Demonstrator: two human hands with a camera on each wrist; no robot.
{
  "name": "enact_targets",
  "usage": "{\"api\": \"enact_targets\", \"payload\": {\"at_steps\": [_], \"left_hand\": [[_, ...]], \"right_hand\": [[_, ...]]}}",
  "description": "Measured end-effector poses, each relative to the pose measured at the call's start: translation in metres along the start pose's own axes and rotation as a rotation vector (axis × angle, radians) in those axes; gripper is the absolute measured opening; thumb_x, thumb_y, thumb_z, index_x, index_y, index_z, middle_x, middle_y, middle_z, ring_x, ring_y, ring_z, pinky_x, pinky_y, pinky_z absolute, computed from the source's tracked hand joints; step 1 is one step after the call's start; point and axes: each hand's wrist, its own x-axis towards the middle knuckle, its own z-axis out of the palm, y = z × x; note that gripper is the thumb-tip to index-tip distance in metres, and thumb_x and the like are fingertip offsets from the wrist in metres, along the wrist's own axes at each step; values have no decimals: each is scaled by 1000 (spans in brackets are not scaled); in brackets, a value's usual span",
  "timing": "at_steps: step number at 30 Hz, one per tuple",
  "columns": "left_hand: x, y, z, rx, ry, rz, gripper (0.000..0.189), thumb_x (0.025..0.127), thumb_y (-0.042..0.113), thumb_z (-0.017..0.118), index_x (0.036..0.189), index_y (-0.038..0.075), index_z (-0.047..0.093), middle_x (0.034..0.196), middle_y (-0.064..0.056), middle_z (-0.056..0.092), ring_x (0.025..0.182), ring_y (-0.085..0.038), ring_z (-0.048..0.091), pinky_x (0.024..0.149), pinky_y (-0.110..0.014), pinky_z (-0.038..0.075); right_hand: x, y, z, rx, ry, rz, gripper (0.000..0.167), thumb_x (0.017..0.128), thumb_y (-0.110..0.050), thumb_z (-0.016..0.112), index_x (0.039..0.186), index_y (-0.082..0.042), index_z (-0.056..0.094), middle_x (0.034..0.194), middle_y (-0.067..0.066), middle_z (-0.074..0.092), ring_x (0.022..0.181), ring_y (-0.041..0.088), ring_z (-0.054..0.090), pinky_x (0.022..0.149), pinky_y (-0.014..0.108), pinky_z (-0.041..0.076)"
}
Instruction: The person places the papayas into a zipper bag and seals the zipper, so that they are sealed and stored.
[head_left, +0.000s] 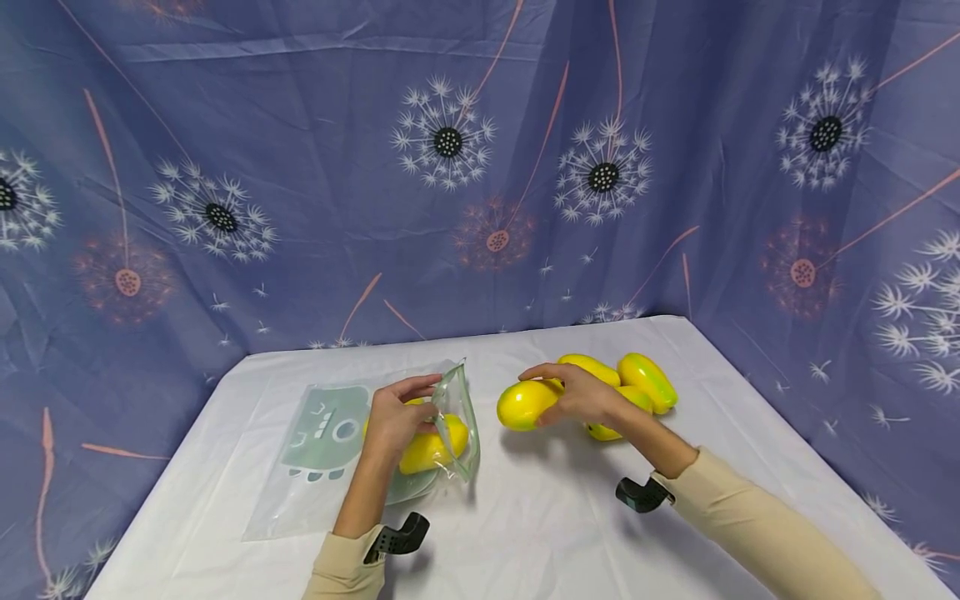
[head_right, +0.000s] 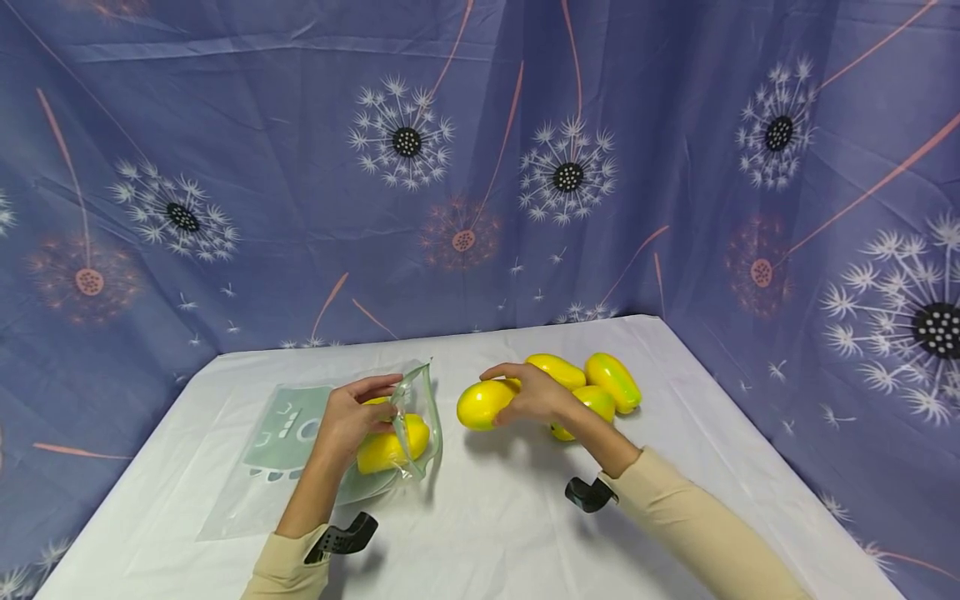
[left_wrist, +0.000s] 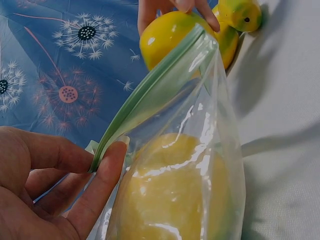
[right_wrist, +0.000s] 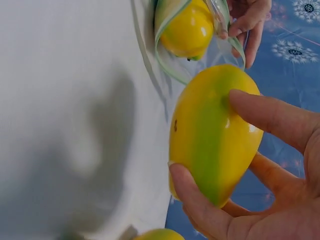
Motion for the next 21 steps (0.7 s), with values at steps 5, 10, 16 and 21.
{"api": "enact_targets", "payload": {"at_steps": [5,10,16,21], "left_hand": [[0,0,0,-5,4,1,43,82,-9,70,119,12,76,114,-16,71,79,-23,69,62,-36,63],[0,1,1,-3,6,-4,43,82,-9,70,119,12,76,115,-16,71,79,-23,69,63,-37,64],[-1,1,1,-1,4,-5,44,82,-9,69,119,13,76,116,-16,71,77,-23,69,62,-37,63],[-1,1,0,10,7,-3,44,82,-9,69,119,13,76,115,-16,71,78,-23,69,62,-36,63]], "right_hand": [[3,-4,12,34,-7,5,67,73,-16,89,136,-20,65,136,16,58,124,35,53,99,48,52],[5,-7,23,70,-34,24,67,73,-21,91,135,-22,65,127,18,60,86,23,64,73,34,57],[7,-7,33,47,-57,2,68,74,-20,90,136,-17,64,123,18,61,71,17,61,66,31,57],[10,-6,41,-22,-24,-11,67,73,-23,91,135,-17,65,133,19,61,85,20,67,71,32,58]]}}
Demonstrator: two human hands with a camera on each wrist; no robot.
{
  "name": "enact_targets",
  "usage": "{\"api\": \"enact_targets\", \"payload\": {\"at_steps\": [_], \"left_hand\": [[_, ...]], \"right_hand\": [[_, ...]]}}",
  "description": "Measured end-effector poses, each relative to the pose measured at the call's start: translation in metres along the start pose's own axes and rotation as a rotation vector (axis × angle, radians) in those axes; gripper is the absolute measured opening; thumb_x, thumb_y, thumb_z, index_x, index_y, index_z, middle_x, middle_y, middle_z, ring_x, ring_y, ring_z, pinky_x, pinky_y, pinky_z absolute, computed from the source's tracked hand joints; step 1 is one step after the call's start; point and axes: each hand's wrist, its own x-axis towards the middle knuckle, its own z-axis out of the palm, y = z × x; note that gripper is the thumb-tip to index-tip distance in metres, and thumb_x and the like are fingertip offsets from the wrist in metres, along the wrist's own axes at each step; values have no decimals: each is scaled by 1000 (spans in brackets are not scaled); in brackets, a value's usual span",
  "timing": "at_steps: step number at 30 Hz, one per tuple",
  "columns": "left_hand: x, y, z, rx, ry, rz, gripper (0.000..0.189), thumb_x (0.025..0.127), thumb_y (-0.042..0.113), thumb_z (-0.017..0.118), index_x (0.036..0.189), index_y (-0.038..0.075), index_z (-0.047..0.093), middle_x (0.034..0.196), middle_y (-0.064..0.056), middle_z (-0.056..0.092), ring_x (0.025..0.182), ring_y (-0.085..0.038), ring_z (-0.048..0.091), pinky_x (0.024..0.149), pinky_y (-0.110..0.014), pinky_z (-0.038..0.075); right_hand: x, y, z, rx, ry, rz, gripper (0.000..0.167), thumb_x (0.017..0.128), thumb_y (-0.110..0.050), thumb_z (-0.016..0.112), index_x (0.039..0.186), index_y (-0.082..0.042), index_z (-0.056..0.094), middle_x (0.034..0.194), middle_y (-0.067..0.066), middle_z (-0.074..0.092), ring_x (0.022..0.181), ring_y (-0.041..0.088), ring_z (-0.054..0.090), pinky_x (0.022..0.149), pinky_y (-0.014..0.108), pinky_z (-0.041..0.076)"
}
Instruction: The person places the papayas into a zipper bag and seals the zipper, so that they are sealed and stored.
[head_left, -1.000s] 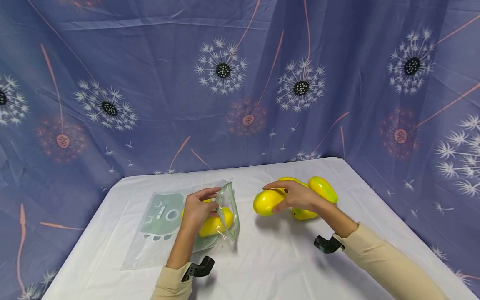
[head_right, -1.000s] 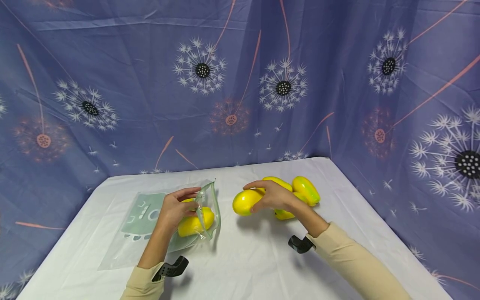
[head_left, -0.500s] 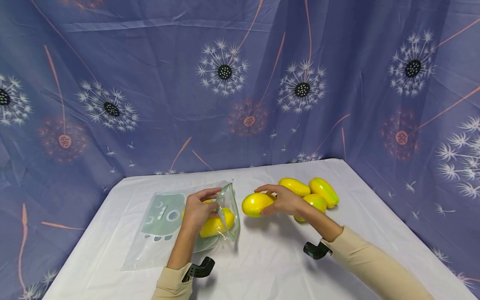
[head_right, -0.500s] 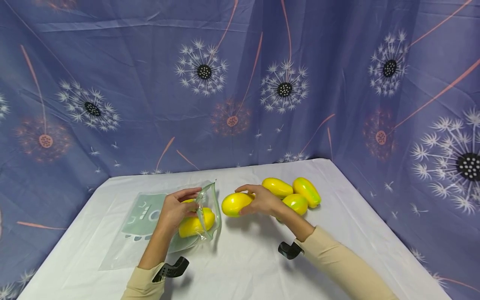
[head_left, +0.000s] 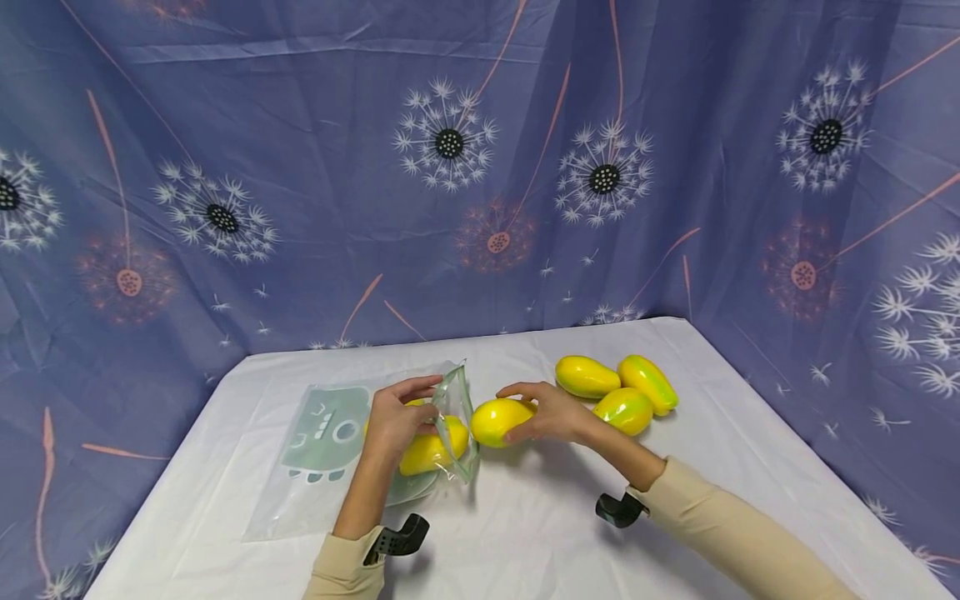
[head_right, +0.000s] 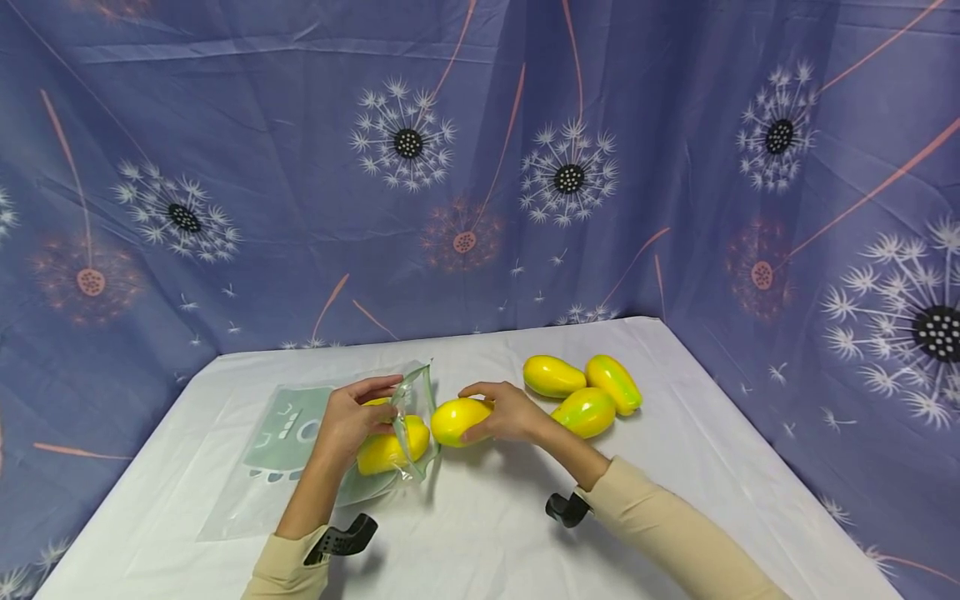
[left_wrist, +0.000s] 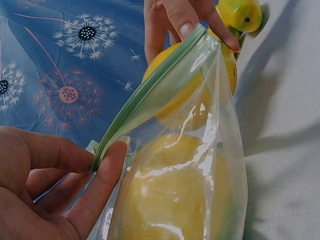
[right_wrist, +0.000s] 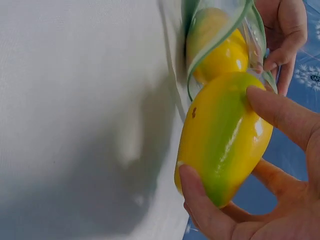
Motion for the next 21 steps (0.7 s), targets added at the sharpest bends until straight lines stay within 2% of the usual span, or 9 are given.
{"api": "enact_targets", "payload": {"at_steps": [3,5,7,14,21], "left_hand": [[-1,0,0,0,-4,4,43,82,-9,69,120,12,76,115,-16,71,78,-22,69,61,-36,63],[-2,0,-1,-2,-7,6,43,82,-9,69,120,12,76,116,-17,71,78,-22,69,61,-36,63],[-2,0,-1,-5,-8,6,43,82,-9,69,120,11,76,116,-17,71,77,-22,69,61,-36,63],[0,-2,-1,-27,-14,-16,46,80,-11,69,120,11,76,114,-16,72,75,-21,68,61,-36,63],[1,-2,-1,-28,-22,-11,46,81,-11,69,121,11,76,115,-16,72,77,-21,69,62,-35,63]], "right_hand": [[2,0,4,-49,33,-11,66,72,-25,91,133,-19,67,134,15,64,106,28,67,87,41,57],[3,1,6,-73,48,-25,66,71,-25,92,133,-18,67,134,13,65,119,33,62,98,48,52],[4,1,7,-94,59,-36,66,71,-25,92,132,-17,68,134,12,66,126,36,58,106,53,47],[8,2,14,-111,70,-46,66,70,-20,91,132,-13,68,135,12,66,131,37,54,113,59,39],[8,-1,18,-130,72,-47,67,69,-20,92,131,-14,68,134,12,66,131,38,53,113,60,37]]}}
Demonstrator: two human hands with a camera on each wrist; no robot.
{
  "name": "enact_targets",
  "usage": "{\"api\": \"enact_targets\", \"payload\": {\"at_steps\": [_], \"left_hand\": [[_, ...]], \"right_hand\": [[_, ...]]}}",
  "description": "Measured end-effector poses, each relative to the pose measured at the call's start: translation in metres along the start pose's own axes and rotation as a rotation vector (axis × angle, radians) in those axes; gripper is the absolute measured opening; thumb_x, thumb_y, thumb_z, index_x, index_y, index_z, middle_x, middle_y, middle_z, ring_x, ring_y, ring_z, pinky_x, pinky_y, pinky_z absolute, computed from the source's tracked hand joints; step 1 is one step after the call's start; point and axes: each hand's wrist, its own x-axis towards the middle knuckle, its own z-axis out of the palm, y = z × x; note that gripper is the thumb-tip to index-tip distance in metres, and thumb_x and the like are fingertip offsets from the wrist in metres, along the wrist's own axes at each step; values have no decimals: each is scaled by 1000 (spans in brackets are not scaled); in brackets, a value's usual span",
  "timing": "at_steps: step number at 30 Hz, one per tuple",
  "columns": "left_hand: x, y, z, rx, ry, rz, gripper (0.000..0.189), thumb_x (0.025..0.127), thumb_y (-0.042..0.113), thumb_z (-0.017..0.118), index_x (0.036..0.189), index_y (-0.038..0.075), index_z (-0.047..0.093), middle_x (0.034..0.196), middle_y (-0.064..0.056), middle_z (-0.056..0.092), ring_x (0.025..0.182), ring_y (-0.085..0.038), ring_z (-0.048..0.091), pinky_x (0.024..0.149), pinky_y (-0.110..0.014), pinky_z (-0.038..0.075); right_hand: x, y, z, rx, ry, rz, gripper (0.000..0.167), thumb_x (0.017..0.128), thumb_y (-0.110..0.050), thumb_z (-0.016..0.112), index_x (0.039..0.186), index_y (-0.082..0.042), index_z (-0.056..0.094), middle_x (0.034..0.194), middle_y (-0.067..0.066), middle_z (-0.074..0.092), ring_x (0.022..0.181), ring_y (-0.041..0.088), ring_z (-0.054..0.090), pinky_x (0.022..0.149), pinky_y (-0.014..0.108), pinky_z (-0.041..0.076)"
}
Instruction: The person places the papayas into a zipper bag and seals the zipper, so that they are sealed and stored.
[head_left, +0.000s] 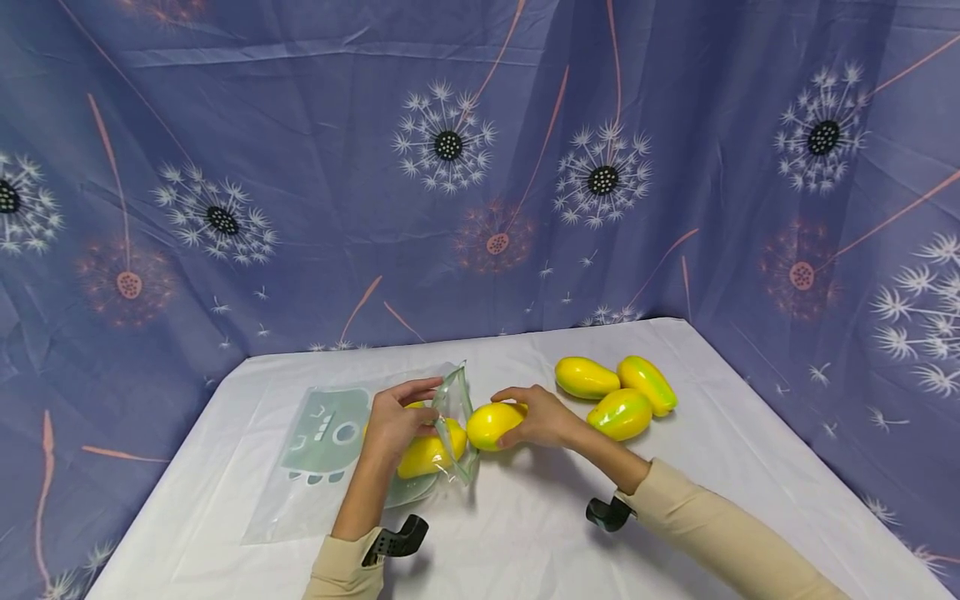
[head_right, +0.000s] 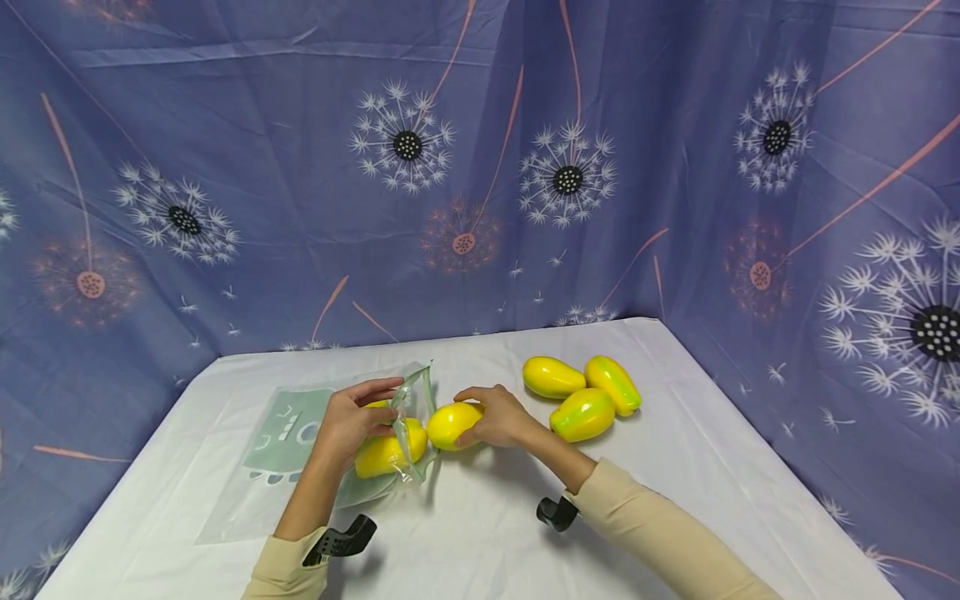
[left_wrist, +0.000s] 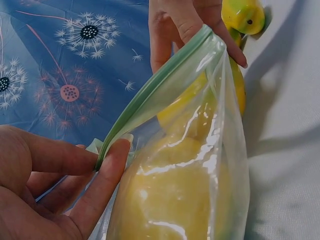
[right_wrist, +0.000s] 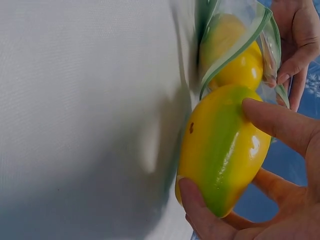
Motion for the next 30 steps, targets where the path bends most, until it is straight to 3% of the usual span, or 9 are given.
{"api": "enact_targets", "payload": {"at_steps": [15,23,26,30], "left_hand": [[0,1,-1,-27,-14,-10,46,82,-13,68,121,11,75,117,-17,70,73,-21,69,59,-32,62],[0,1,0,-20,-24,0,47,82,-12,68,121,11,75,116,-17,71,83,-23,70,62,-34,63],[-1,2,0,-21,-24,0,47,81,-12,68,121,11,75,116,-17,71,82,-22,69,62,-34,63],[-1,2,0,-21,-23,-5,47,81,-12,68,121,11,75,116,-17,71,80,-21,69,62,-35,63]], "right_hand": [[1,-2,4,59,-38,25,68,70,-16,91,133,-14,67,137,13,64,132,38,53,113,61,39],[-1,-2,5,68,-50,55,73,68,-1,88,135,-18,65,140,15,61,130,38,55,112,63,39],[-1,-1,5,52,-47,66,72,69,-1,87,136,-20,65,135,14,64,122,34,59,106,57,45],[-1,-1,6,38,-43,70,69,71,-2,86,134,-22,66,125,12,67,101,24,62,87,41,52]]}}
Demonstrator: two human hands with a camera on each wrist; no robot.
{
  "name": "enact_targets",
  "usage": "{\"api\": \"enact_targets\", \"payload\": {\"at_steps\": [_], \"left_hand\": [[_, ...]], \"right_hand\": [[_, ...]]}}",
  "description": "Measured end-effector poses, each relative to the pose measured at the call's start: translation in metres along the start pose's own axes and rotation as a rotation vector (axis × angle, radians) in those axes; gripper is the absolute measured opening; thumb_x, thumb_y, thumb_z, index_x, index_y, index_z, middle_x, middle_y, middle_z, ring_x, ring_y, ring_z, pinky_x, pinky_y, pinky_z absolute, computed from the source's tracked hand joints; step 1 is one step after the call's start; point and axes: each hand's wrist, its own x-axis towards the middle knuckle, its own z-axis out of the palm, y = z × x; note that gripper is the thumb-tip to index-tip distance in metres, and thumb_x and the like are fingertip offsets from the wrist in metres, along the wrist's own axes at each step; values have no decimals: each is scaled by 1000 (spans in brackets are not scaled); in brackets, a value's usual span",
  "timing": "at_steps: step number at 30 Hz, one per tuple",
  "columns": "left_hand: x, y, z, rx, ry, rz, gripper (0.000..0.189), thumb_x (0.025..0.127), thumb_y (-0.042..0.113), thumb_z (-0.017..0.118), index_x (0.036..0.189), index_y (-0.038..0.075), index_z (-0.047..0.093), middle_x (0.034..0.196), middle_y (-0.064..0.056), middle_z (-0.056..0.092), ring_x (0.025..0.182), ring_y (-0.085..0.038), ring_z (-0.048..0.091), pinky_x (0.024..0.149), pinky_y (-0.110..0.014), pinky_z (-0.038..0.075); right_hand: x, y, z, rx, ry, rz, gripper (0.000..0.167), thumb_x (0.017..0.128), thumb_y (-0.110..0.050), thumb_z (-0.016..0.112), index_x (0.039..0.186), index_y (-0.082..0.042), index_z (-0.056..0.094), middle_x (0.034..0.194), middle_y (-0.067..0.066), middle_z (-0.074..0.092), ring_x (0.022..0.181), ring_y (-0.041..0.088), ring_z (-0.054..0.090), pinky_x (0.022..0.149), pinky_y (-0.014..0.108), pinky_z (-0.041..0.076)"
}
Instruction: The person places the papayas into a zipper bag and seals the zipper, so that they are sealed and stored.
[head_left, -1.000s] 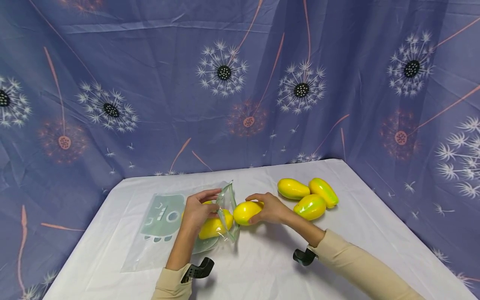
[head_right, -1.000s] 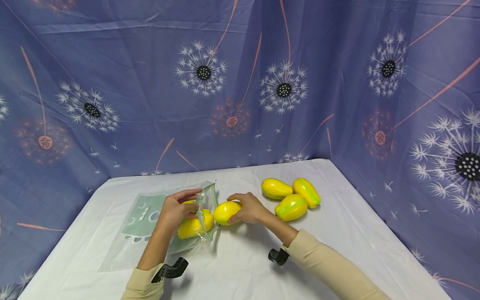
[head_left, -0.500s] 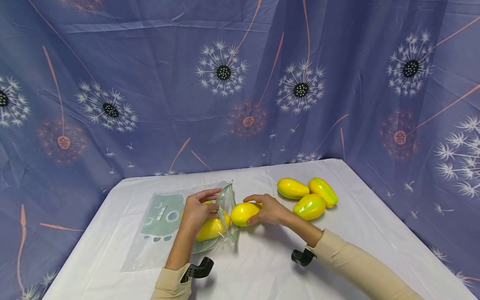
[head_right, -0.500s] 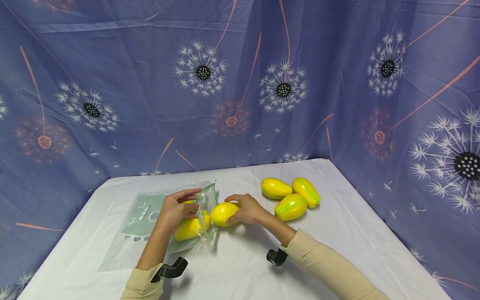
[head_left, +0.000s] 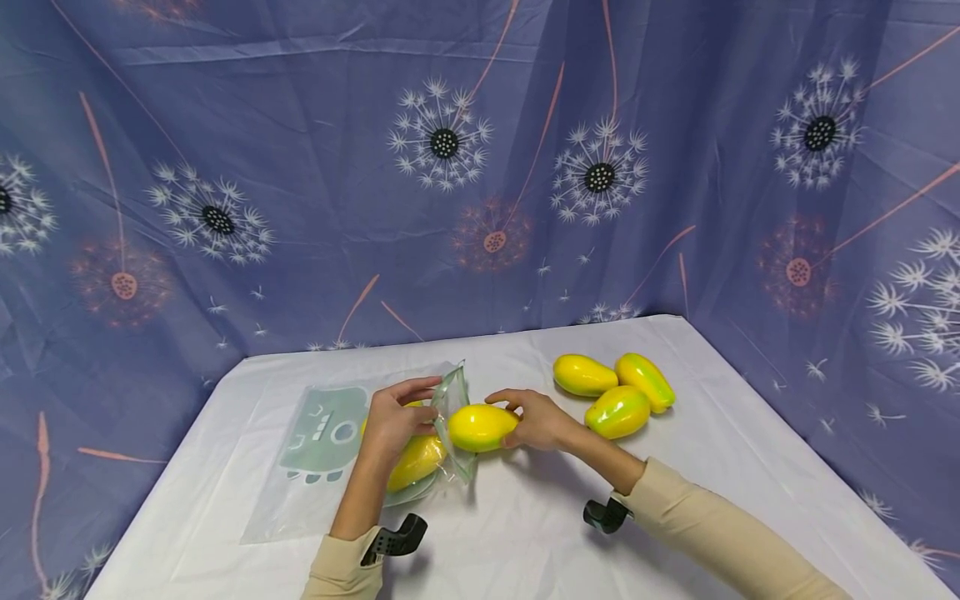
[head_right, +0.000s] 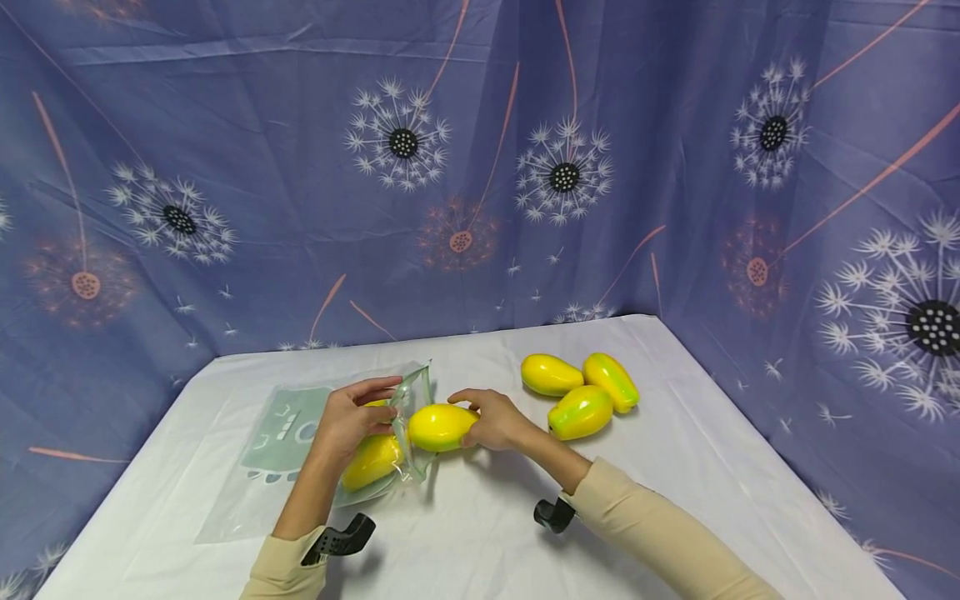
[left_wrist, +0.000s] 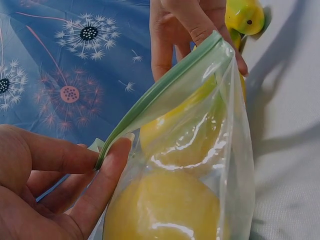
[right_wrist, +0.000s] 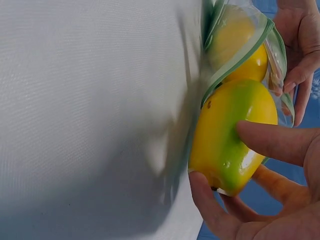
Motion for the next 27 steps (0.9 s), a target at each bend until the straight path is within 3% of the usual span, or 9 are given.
{"api": "enact_targets", "payload": {"at_steps": [5,12,20,27], "left_hand": [[1,-1,0,0,-3,0,47,81,-13,68,121,11,75,116,-17,71,82,-22,70,64,-36,64],[0,-1,-2,8,-10,3,45,83,-11,68,122,10,74,118,-18,69,81,-22,70,65,-36,64],[-1,-1,-1,15,-2,-4,46,82,-11,69,122,12,75,118,-18,70,73,-21,69,66,-38,64],[-2,0,-1,19,-5,9,45,84,-10,69,123,11,74,119,-18,70,81,-21,70,68,-40,64]], "right_hand": [[0,0,-1,14,2,-19,66,71,-2,86,132,-20,67,123,12,67,89,20,63,79,33,52],[-1,0,-2,48,28,-72,58,71,-4,87,124,-15,69,121,13,69,89,21,67,80,34,56],[-1,1,3,83,-9,-148,52,72,-5,87,120,-14,71,118,13,69,90,23,69,80,32,58],[-1,-1,7,107,-27,-160,52,72,-4,87,121,-13,71,118,13,69,90,26,69,79,31,58]]}}
